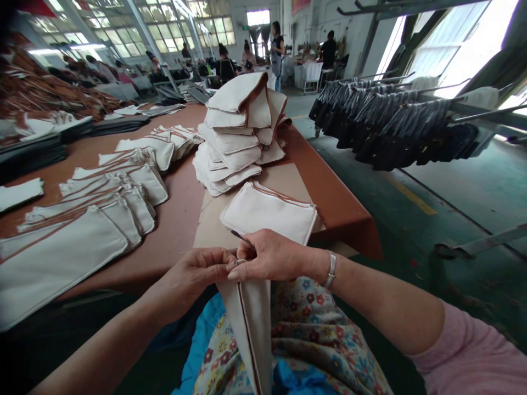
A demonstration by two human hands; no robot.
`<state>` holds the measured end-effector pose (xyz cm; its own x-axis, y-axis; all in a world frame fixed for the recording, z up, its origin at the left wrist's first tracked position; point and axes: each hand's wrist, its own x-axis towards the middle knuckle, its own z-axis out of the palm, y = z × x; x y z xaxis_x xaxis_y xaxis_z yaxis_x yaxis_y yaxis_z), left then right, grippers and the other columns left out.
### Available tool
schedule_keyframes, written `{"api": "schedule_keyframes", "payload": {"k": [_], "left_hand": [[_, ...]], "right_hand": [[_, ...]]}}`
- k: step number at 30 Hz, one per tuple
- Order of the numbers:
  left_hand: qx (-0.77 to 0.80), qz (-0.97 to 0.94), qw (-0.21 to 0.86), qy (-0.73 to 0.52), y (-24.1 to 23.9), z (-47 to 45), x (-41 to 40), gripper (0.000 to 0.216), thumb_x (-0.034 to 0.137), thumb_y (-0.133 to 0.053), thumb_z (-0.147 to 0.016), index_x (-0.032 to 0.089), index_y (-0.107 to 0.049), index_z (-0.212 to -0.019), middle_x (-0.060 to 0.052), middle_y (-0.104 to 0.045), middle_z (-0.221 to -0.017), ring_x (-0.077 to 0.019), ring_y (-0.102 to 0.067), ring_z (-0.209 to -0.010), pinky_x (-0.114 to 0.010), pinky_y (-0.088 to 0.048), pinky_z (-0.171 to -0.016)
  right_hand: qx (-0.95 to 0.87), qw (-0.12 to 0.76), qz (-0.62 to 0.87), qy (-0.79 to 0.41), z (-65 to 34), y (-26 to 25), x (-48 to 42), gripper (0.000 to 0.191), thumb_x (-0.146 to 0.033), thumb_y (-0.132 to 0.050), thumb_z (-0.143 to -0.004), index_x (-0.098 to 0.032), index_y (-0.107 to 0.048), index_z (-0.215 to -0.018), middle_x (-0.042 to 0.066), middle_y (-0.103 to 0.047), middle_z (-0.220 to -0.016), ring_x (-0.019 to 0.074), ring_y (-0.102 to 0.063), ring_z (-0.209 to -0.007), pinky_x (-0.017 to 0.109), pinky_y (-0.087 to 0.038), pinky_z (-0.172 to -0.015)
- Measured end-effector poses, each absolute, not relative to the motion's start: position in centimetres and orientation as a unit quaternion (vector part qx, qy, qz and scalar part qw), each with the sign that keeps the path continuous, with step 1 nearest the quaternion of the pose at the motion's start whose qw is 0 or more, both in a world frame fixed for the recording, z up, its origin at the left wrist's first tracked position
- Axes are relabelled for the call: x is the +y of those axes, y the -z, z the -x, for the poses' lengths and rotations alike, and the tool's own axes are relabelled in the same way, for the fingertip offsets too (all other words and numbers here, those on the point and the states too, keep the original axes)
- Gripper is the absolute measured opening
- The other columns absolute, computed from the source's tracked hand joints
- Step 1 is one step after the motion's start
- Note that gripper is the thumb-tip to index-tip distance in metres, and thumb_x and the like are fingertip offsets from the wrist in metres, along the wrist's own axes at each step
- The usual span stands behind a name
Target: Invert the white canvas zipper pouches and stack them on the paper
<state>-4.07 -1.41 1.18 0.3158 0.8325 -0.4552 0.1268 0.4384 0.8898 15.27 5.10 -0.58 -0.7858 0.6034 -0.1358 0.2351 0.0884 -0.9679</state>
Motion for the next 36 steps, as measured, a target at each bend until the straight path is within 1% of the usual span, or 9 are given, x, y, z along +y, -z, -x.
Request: {"api": "schedule_keyframes", "payload": {"k": [3,7,13,17,20,25,29,33,36], "left_hand": [[0.547,-0.499,0.625,-0.247,-0.7,4.1,-1.6,0.027,0.040,-0.062,-0.086,0.014,-0.062,-0.080,0.000,-0.057,-0.075,-0.0119,-0.045,-0.068,-0.024,-0.035,-0.063],[0.584,-0.552,0.562,-0.196,-0.2,4.2,-1.7,0.031,0.043,-0.055,-0.088,0.014,-0.063,-0.082,0.001,-0.057,-0.072,-0.0119,-0.045,-0.065,-0.023,-0.032,-0.057],[0.616,-0.605,0.476,-0.168,-0.9,3.4,-1.4,0.025,0.035,-0.057,-0.084,0.014,-0.068,-0.078,0.001,-0.060,-0.069,-0.0129,-0.048,-0.064,-0.023,-0.033,-0.055],[0.606,-0.572,0.504,-0.226,-0.2,3.2,-1.8,0.023,0.035,-0.061,-0.083,0.014,-0.065,-0.076,0.001,-0.057,-0.067,-0.0112,-0.046,-0.062,-0.021,-0.033,-0.054],[0.564,-0.489,0.602,-0.285,0.8,3.6,-2.2,0.025,0.036,-0.068,-0.079,0.014,-0.060,-0.072,0.001,-0.058,-0.067,-0.0098,-0.046,-0.058,-0.020,-0.034,-0.053],[0.508,-0.328,0.729,-0.322,1.0,3.7,-2.4,0.034,0.046,-0.064,-0.085,0.013,-0.069,-0.083,-0.005,-0.068,-0.075,-0.0139,-0.058,-0.061,-0.021,-0.040,-0.052],[0.492,-0.338,0.758,-0.264,-0.1,3.4,-2.0,0.038,0.050,-0.070,-0.081,0.013,-0.072,-0.091,-0.007,-0.071,-0.080,-0.0145,-0.060,-0.063,-0.022,-0.042,-0.054],[0.504,-0.409,0.727,-0.224,-0.7,3.9,-1.4,0.034,0.047,-0.073,-0.079,0.013,-0.069,-0.076,0.000,-0.062,-0.065,-0.0083,-0.046,-0.054,-0.018,-0.032,-0.049],[0.497,-0.505,0.679,-0.191,-1.0,4.3,-1.1,0.033,0.047,-0.069,-0.082,0.014,-0.070,-0.076,0.002,-0.057,-0.061,-0.0077,-0.039,-0.053,-0.018,-0.027,-0.048]], "right_hand": [[-0.697,0.143,0.293,-0.638,-15.3,0.8,5.1,0.015,-0.025,-0.068,-0.078,-0.011,-0.063,-0.079,-0.002,-0.058,-0.068,0.0078,-0.045,-0.061,0.021,-0.034,-0.055],[-0.709,0.169,0.324,-0.603,-15.5,1.2,4.3,0.013,-0.023,-0.064,-0.079,-0.010,-0.065,-0.075,-0.002,-0.059,-0.064,0.0078,-0.044,-0.059,0.021,-0.033,-0.053],[-0.726,0.247,0.359,-0.532,-15.2,2.0,3.0,0.006,-0.013,-0.060,-0.076,-0.012,-0.065,-0.073,-0.003,-0.059,-0.063,0.0079,-0.047,-0.059,0.020,-0.034,-0.054],[-0.685,0.275,0.352,-0.576,-15.3,2.5,2.6,0.011,-0.012,-0.059,-0.078,-0.014,-0.069,-0.081,0.000,-0.067,-0.073,0.0111,-0.056,-0.067,0.022,-0.042,-0.061],[-0.665,0.307,0.321,-0.601,-15.7,2.8,2.2,0.012,-0.011,-0.059,-0.080,-0.014,-0.070,-0.083,0.003,-0.070,-0.080,0.0136,-0.061,-0.076,0.024,-0.047,-0.071],[-0.698,0.387,0.245,-0.550,-16.4,3.6,1.9,0.007,-0.014,-0.062,-0.085,-0.015,-0.069,-0.085,0.004,-0.067,-0.082,0.0139,-0.062,-0.078,0.027,-0.049,-0.075],[-0.764,0.411,0.181,-0.463,-16.8,3.9,2.0,0.010,-0.011,-0.060,-0.087,-0.015,-0.067,-0.082,0.004,-0.062,-0.079,0.0136,-0.058,-0.075,0.027,-0.046,-0.071],[-0.792,0.418,0.159,-0.417,-17.0,3.7,2.1,0.010,-0.009,-0.058,-0.087,-0.015,-0.064,-0.082,0.005,-0.059,-0.077,0.0137,-0.056,-0.073,0.027,-0.044,-0.068],[-0.797,0.415,0.150,-0.413,-17.0,3.7,2.0,0.009,-0.009,-0.057,-0.087,-0.016,-0.063,-0.085,0.004,-0.059,-0.078,0.0141,-0.056,-0.074,0.027,-0.045,-0.069]]}}
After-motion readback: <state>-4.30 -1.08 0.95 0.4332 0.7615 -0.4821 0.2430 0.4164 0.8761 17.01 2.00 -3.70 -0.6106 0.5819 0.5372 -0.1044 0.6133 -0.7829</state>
